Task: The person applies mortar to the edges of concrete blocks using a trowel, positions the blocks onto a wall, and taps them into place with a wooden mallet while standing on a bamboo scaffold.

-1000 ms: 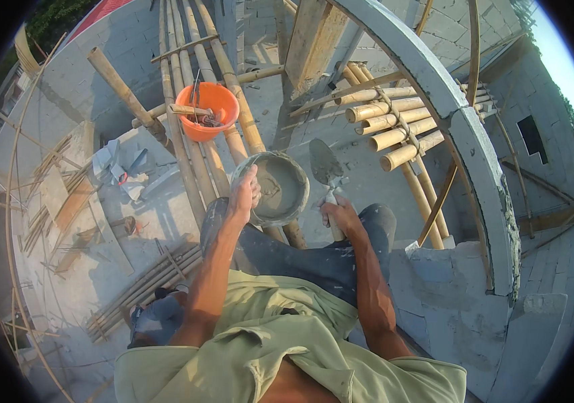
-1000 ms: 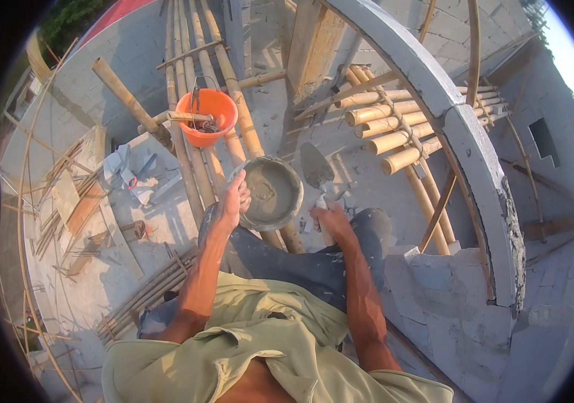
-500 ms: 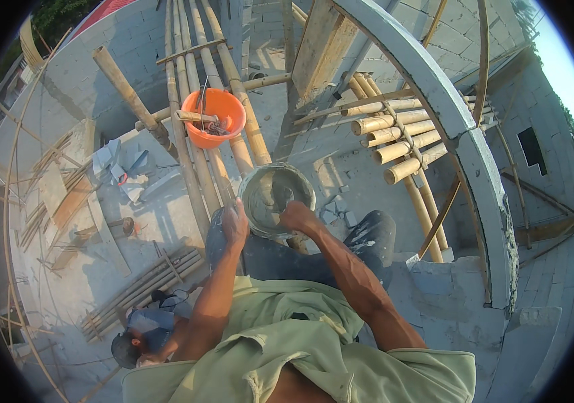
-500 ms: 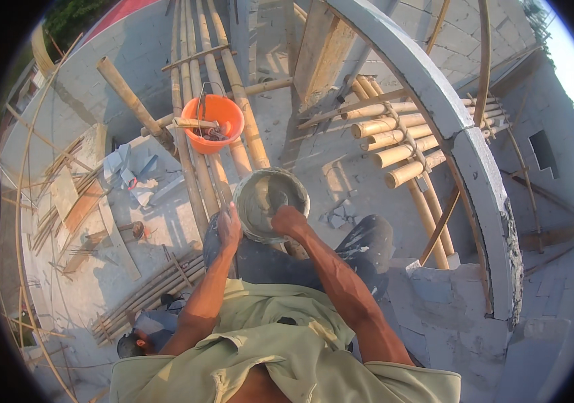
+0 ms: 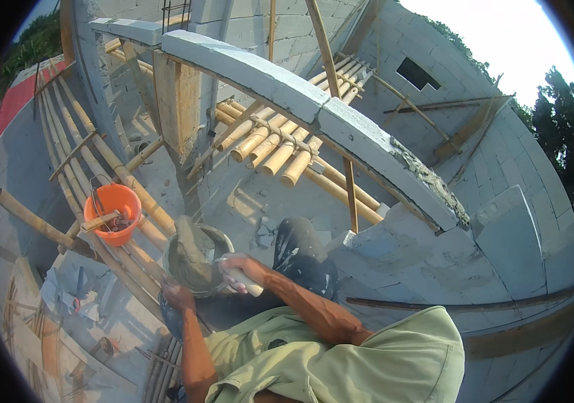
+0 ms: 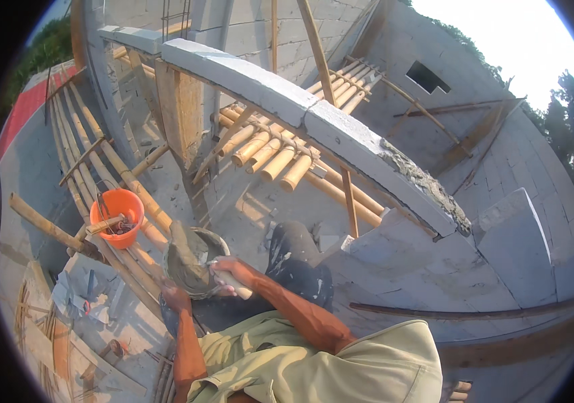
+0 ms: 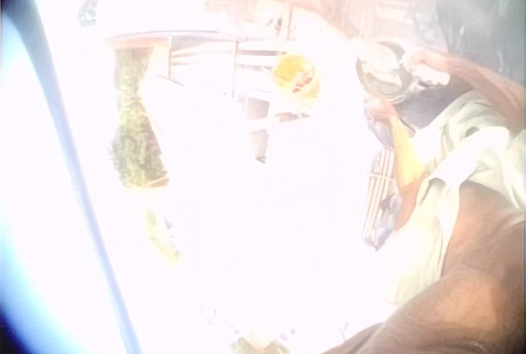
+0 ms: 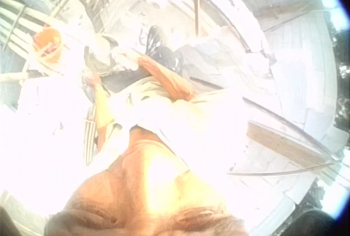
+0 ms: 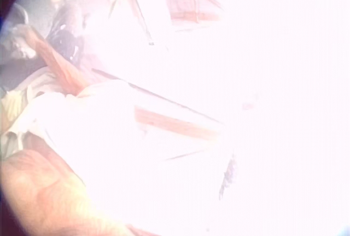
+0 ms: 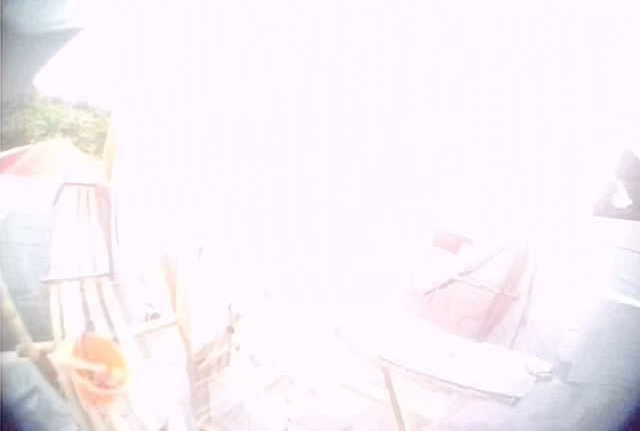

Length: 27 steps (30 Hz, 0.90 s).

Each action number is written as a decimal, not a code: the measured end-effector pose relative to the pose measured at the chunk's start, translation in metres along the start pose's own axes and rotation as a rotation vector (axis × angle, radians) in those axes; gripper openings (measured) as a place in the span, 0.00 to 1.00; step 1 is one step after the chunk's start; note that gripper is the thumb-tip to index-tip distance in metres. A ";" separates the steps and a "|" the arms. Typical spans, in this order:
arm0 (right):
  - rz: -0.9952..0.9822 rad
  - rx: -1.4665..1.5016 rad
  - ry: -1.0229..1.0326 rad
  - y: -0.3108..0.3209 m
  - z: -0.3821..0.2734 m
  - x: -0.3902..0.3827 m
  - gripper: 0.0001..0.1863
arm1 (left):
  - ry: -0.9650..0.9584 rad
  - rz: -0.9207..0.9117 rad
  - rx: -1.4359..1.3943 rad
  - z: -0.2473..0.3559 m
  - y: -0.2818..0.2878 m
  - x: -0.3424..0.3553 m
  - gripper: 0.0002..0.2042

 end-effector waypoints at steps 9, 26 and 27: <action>0.545 -0.480 0.559 -0.035 -0.268 -0.230 0.12 | 0.229 -0.223 0.102 -0.055 -0.039 0.007 0.33; 1.409 -1.770 0.397 -0.018 -0.361 -0.366 0.14 | 0.183 -0.230 0.018 0.012 -0.023 0.003 0.32; 1.389 -1.772 0.402 -0.018 -0.356 -0.361 0.14 | 0.194 -0.240 0.010 0.001 -0.018 0.006 0.32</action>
Point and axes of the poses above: each hand's wrist, its own x-axis towards the middle knuckle, its own y-axis out of the back of the hand, z = x × y, the point moved 9 cm from there along x, towards the middle knuckle, and after that the axes turned 7 degrees about x, right-handed, at the moved point
